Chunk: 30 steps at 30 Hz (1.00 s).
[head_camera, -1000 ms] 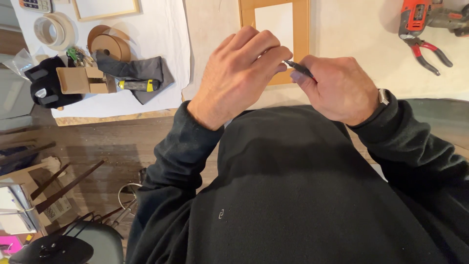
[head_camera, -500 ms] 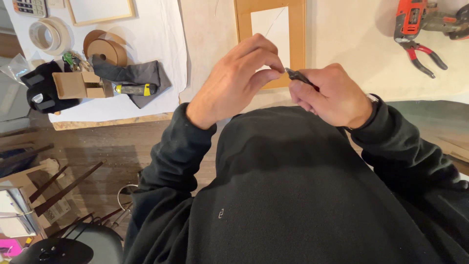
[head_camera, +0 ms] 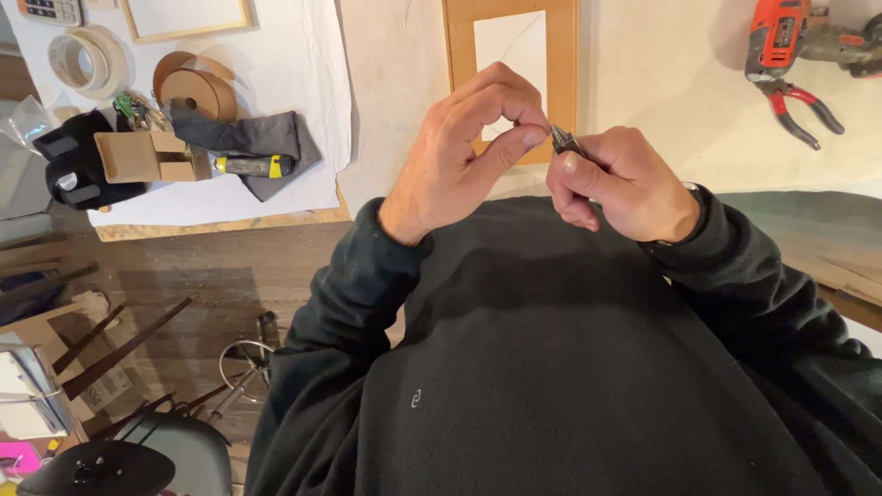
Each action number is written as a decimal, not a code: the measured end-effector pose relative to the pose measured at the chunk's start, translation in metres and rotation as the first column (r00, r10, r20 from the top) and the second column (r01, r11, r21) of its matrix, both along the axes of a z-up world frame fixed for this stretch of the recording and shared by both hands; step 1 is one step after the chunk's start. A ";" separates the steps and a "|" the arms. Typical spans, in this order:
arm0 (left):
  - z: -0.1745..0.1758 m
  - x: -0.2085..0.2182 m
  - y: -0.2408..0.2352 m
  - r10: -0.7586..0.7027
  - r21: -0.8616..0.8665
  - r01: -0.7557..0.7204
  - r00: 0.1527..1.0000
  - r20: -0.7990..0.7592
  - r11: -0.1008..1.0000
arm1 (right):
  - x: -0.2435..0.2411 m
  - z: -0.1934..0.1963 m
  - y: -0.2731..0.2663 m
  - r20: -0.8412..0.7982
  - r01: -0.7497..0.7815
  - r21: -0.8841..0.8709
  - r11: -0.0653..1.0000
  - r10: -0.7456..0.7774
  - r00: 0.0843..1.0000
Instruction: The person is using pliers to secure a metal hanging wire to the back of a picture frame.
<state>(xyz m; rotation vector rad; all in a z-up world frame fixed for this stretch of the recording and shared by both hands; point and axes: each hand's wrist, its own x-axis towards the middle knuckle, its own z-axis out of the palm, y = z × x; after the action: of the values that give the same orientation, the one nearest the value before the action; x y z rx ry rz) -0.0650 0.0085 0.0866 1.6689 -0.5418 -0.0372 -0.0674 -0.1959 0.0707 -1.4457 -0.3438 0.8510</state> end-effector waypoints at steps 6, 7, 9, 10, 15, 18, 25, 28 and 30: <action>-0.002 -0.003 -0.005 -0.001 -0.068 -0.003 0.998 -0.061 0.998 | 0.001 -0.011 -0.004 -0.188 -0.043 0.196 0.980 0.081 0.979; -0.002 -0.003 -0.005 -0.002 -0.068 -0.002 0.998 -0.061 0.998 | 0.002 -0.007 -0.004 -0.188 -0.042 0.195 0.980 0.080 0.979; -0.001 -0.005 -0.005 0.058 0.048 -0.057 0.998 -0.010 0.997 | 0.003 0.003 -0.002 0.024 -0.009 -0.120 0.993 0.012 1.000; 0.001 -0.006 -0.005 0.059 0.049 -0.058 0.998 -0.010 0.997 | 0.001 0.006 0.000 0.024 -0.010 -0.119 0.993 0.012 1.000; 0.011 -0.008 -0.008 0.125 0.158 -0.136 0.989 0.079 0.978 | -0.005 0.011 0.005 0.396 0.165 -0.274 0.948 -0.046 0.917; 0.006 -0.007 -0.008 0.107 0.139 -0.116 0.992 0.073 0.983 | -0.007 0.003 0.004 0.292 0.133 -0.159 0.978 -0.082 0.953; 0.004 -0.009 -0.010 0.191 0.215 -0.248 0.948 0.256 0.945 | -0.010 -0.001 0.003 0.136 0.147 -0.134 0.980 -0.128 0.982; -0.002 -0.006 -0.012 0.213 0.214 -0.366 0.829 0.517 0.906 | -0.009 -0.001 0.005 0.133 0.157 -0.065 0.985 -0.148 0.980; -0.003 -0.003 -0.013 0.215 0.193 -0.421 0.742 0.635 0.886 | -0.007 0.001 0.007 0.153 0.134 -0.028 0.991 -0.128 0.980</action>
<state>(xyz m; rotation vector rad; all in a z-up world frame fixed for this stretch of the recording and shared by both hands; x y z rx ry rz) -0.0681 -0.0045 0.0837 2.0871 -0.7347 0.7266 -0.0743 -0.1886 0.0721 -1.5553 -0.3430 0.6465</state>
